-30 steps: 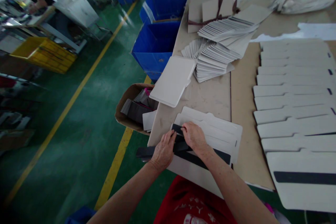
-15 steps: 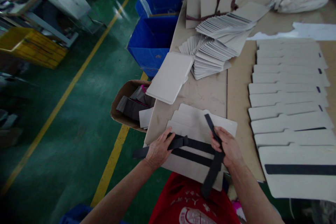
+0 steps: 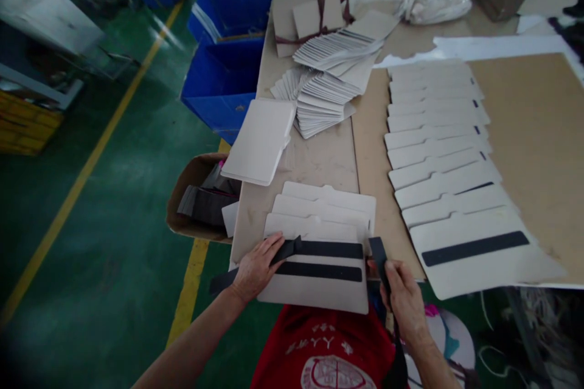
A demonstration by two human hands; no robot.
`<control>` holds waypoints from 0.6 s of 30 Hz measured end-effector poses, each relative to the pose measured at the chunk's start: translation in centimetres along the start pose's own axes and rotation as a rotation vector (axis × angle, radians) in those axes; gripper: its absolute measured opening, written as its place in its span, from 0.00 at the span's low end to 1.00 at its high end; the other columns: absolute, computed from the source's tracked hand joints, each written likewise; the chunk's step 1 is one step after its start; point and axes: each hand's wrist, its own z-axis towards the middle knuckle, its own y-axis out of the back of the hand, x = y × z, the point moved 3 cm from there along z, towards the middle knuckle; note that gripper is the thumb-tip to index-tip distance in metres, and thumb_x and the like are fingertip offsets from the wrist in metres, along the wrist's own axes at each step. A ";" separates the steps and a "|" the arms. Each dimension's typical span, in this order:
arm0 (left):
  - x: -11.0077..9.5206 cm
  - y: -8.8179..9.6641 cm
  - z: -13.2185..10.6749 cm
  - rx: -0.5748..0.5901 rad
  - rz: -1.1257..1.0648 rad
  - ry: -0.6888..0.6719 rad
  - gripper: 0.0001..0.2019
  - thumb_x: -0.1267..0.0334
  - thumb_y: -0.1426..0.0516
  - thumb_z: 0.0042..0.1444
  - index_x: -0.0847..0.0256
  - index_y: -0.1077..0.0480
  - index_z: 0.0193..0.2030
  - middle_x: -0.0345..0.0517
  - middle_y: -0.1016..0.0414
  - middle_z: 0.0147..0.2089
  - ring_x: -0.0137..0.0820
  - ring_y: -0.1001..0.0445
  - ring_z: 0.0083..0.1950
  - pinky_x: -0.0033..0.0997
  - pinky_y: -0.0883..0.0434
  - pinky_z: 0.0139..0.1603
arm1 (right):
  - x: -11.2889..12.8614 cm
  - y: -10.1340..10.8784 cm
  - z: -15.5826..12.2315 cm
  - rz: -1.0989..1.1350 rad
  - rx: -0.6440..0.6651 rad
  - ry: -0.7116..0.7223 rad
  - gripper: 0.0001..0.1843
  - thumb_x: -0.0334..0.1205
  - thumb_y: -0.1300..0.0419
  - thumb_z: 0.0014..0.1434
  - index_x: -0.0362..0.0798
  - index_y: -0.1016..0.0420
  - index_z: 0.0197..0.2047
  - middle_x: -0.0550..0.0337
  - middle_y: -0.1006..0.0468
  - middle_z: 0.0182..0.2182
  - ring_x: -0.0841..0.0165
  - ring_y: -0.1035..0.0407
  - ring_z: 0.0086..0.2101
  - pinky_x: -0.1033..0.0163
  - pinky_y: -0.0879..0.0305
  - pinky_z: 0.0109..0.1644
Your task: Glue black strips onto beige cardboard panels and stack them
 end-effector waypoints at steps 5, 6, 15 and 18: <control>0.2 -0.1 0.2 -0.016 -0.011 -0.026 0.24 0.57 0.46 0.62 0.58 0.41 0.64 0.51 0.36 0.66 0.40 0.32 0.62 0.42 0.32 0.63 | -0.7 -1.2 0.5 -0.030 0.001 -0.092 0.22 0.62 0.44 0.56 0.50 0.28 0.36 0.68 0.37 0.16 0.71 0.44 0.17 0.65 0.46 0.19; 0.3 -0.1 0.2 -0.017 -0.017 -0.029 0.24 0.57 0.47 0.63 0.58 0.41 0.64 0.51 0.36 0.66 0.40 0.32 0.62 0.42 0.32 0.64 | -0.9 -1.3 0.6 -0.046 -0.011 -0.075 0.22 0.62 0.44 0.56 0.50 0.29 0.35 0.68 0.36 0.16 0.71 0.43 0.18 0.66 0.45 0.20; -0.1 1.8 -0.4 -0.040 -0.104 0.018 0.20 0.70 0.43 0.56 0.57 0.35 0.56 0.50 0.35 0.63 0.35 0.34 0.63 0.37 0.31 0.62 | 2.4 -2.0 1.6 -0.281 0.046 0.147 0.17 0.57 0.44 0.59 0.51 0.30 0.33 0.64 0.29 0.24 0.67 0.36 0.27 0.64 0.39 0.31; -0.1 2.7 -0.5 -0.045 -0.136 0.047 0.17 0.74 0.43 0.51 0.57 0.32 0.47 0.47 0.31 0.57 0.33 0.31 0.59 0.33 0.29 0.59 | 5.8 -5.7 2.4 -0.383 0.297 0.234 0.16 0.55 0.45 0.60 0.51 0.28 0.33 0.63 0.26 0.26 0.66 0.34 0.30 0.63 0.38 0.35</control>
